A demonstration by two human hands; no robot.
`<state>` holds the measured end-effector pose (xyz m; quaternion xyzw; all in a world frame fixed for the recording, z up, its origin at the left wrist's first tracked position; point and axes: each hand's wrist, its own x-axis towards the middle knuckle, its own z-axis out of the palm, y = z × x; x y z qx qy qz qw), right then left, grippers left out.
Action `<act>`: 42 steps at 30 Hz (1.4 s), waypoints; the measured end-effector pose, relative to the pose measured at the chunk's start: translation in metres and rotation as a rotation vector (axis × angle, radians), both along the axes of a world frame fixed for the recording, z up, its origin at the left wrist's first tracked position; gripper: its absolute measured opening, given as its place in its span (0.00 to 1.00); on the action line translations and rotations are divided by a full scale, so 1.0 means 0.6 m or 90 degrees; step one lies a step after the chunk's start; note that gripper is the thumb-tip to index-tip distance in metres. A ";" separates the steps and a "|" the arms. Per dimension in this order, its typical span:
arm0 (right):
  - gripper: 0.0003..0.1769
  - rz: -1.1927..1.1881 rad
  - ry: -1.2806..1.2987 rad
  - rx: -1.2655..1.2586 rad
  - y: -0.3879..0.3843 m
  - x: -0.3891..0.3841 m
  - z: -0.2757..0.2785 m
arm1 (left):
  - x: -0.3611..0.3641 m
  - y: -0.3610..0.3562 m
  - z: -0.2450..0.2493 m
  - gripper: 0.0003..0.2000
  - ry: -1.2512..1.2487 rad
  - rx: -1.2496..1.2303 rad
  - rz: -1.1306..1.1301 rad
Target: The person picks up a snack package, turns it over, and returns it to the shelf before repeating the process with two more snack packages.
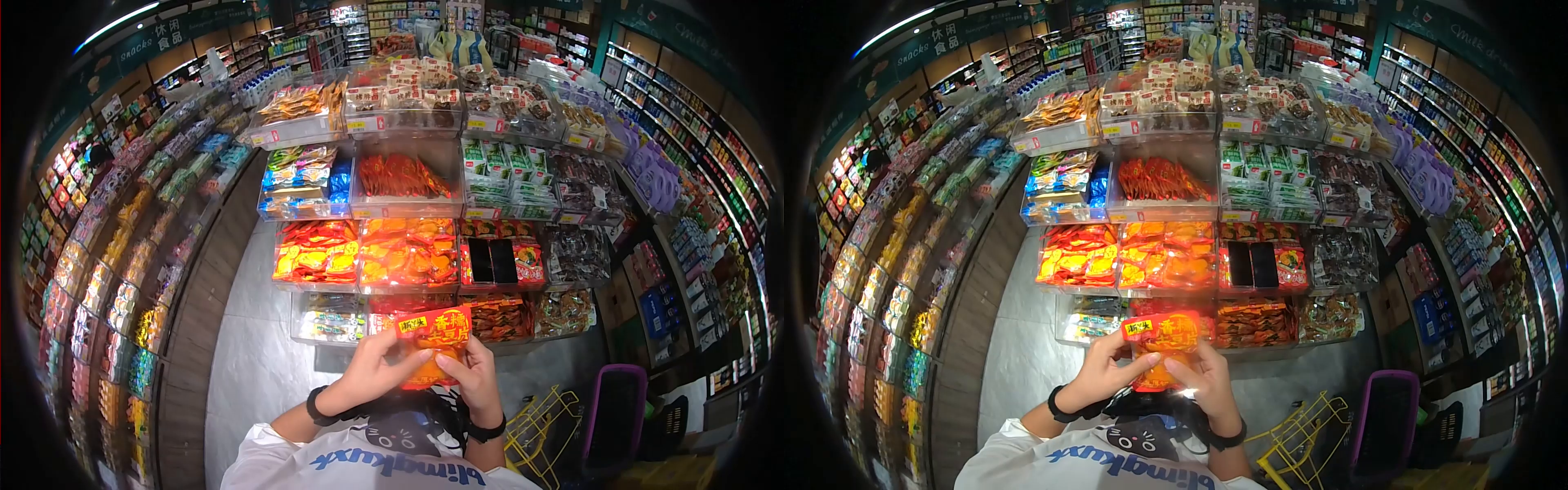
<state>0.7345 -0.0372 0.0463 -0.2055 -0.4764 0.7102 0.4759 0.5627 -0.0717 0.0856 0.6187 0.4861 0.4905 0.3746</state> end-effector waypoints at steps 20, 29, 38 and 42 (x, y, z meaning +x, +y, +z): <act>0.17 -0.043 -0.018 -0.012 -0.013 0.010 -0.007 | -0.004 -0.015 -0.004 0.11 0.102 -0.051 -0.057; 0.17 -0.070 -0.020 -0.037 -0.010 0.005 -0.010 | -0.004 -0.015 -0.014 0.11 0.058 -0.083 -0.039; 0.19 -0.094 -0.040 -0.009 0.002 0.004 -0.013 | -0.020 -0.009 -0.037 0.12 0.155 -0.085 -0.023; 0.22 -0.039 -0.062 0.000 0.005 0.006 -0.010 | -0.032 -0.003 -0.025 0.10 0.170 -0.051 -0.027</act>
